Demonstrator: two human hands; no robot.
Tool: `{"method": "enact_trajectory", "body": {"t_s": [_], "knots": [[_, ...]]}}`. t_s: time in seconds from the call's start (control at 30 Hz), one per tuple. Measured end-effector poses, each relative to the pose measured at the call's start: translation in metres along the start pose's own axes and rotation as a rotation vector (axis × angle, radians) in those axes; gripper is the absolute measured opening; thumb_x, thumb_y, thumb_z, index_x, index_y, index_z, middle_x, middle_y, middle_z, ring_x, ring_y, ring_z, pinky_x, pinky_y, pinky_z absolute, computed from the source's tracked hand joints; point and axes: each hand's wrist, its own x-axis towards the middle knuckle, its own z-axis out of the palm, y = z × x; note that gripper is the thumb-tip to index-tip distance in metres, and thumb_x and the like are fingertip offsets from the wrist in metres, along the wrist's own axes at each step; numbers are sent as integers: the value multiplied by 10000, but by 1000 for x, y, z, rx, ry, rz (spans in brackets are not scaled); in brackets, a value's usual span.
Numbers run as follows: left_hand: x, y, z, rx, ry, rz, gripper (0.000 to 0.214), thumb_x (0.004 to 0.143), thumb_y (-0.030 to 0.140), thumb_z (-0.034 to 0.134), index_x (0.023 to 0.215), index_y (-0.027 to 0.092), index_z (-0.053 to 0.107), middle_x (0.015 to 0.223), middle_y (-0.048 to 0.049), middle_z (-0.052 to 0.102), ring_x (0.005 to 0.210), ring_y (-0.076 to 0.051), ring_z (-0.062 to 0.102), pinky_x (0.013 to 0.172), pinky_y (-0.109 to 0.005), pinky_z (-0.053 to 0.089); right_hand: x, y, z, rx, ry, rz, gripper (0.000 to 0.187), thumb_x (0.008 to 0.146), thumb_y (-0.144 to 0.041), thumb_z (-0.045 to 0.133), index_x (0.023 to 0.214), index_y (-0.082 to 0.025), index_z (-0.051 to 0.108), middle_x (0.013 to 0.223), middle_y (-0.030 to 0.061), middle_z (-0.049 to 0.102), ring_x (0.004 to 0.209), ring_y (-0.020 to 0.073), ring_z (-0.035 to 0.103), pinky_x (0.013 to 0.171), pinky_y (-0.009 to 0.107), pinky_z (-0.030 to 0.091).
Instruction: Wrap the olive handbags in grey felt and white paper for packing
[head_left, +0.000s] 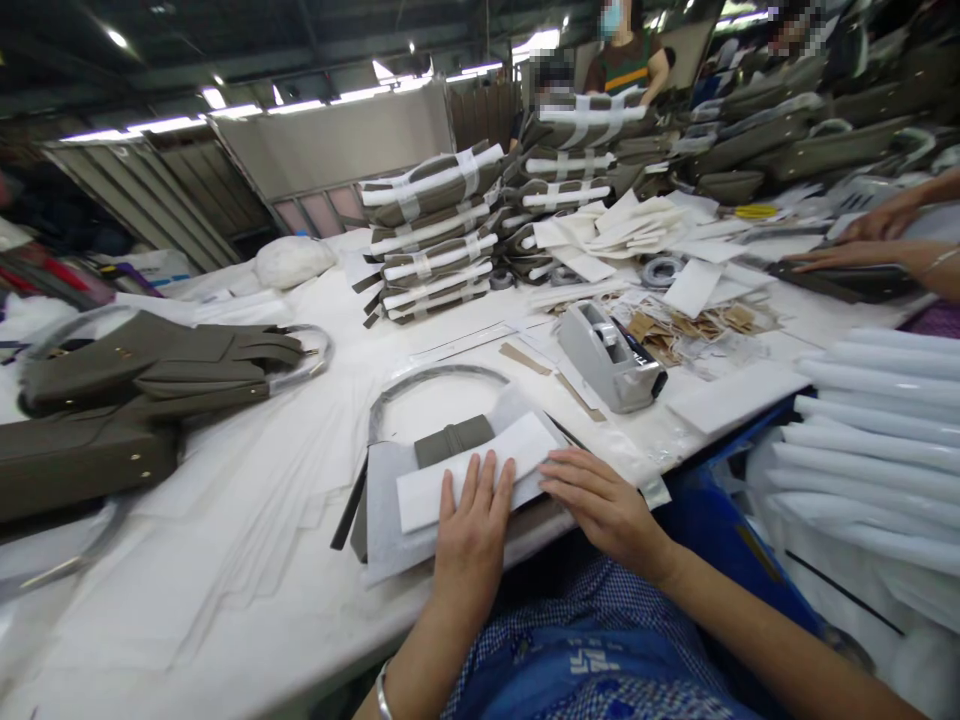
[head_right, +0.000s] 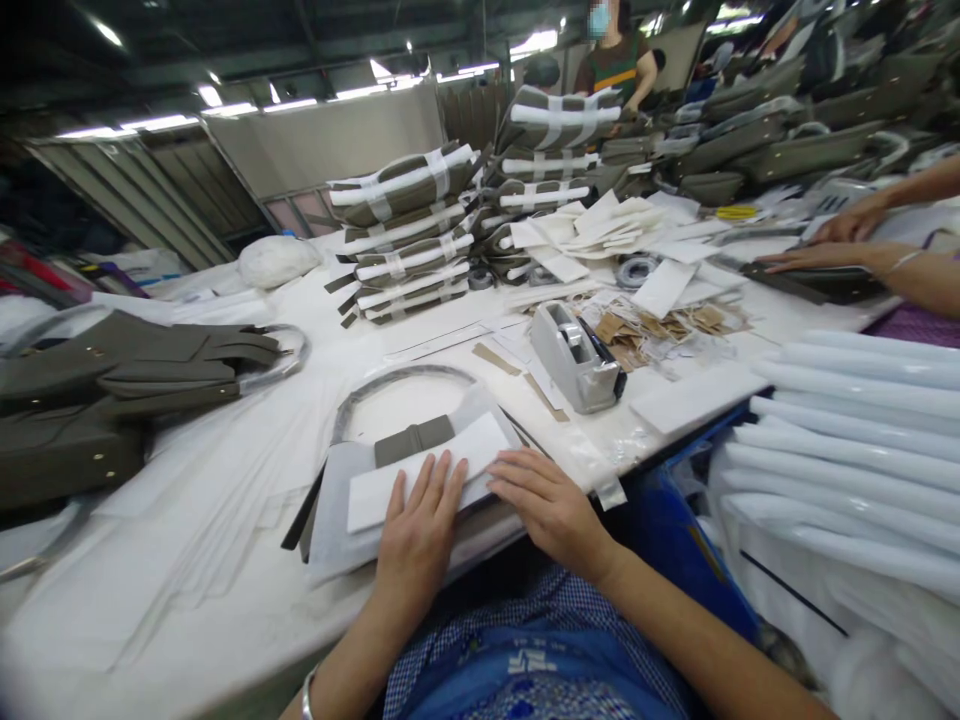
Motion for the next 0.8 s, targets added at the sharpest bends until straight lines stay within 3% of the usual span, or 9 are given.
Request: {"method": "enact_trajectory", "body": {"t_s": [0.07, 0.13, 0.23, 0.33, 0.43, 0.57, 0.7, 0.8], "knots": [[-2, -1, 1, -13, 22, -3, 543, 971, 144, 403, 1507, 217, 346, 1561, -75, 345, 1433, -277, 360, 1162, -551, 334, -12, -3, -11, 41, 118, 216, 322, 946, -130, 536, 1207, -272, 660, 1256, 51, 673, 1234, 214, 584, 1077, 437, 484], [-3, -1, 1, -26, 33, -9, 549, 960, 118, 403, 1499, 220, 367, 1557, -73, 351, 1429, -275, 367, 1166, -538, 334, -24, -4, -18, 92, 165, 522, 277, 951, -220, 558, 1206, -268, 654, 1222, 66, 688, 1129, 229, 653, 1022, 426, 530], [-3, -1, 1, -37, 35, -16, 553, 962, 120, 405, 1502, 226, 362, 1561, -77, 342, 1430, -279, 363, 1160, -536, 344, -35, 1, -19, 330, 49, 830, 410, 944, -342, 567, 1346, -264, 550, 1149, 67, 723, 998, 229, 712, 901, 402, 601], [-4, -1, 3, -38, 32, -6, 563, 970, 158, 428, 1519, 230, 322, 1571, -89, 321, 1433, -290, 357, 1153, -549, 350, -32, 9, -12, 498, -103, 842, 487, 917, -361, 584, 1387, -258, 512, 1116, 59, 734, 969, 233, 718, 798, 376, 626], [-4, -2, 5, -33, 55, 8, 580, 967, 155, 436, 1525, 238, 305, 1565, -102, 336, 1426, -295, 370, 1148, -548, 355, -20, 16, -6, 515, -149, 770, 419, 898, -341, 589, 1307, -251, 587, 1028, 44, 746, 873, 225, 723, 723, 354, 617], [-7, -4, 4, -8, 78, 19, 598, 959, 110, 409, 1531, 239, 294, 1572, -113, 323, 1428, -303, 364, 1133, -549, 367, -1, 11, -7, 583, -210, 871, 300, 881, -398, 596, 1093, -211, 695, 935, 33, 750, 865, 228, 707, 779, 381, 593], [-12, -6, 1, 0, 92, 16, 640, 944, 97, 429, 1546, 219, 248, 1584, -126, 298, 1451, -311, 316, 1149, -551, 340, 18, -12, -9, 892, -73, 972, 329, 841, -339, 641, 1135, -194, 673, 1079, 74, 726, 1015, 235, 675, 968, 429, 526], [-14, -8, 0, -44, 113, 7, 697, 946, 192, 499, 1563, 218, 175, 1582, -140, 299, 1449, -324, 317, 1151, -559, 332, 30, -33, -9, 1119, 56, 992, 403, 815, -254, 627, 1217, -230, 628, 1177, 79, 692, 1056, 225, 663, 948, 405, 545]]}}
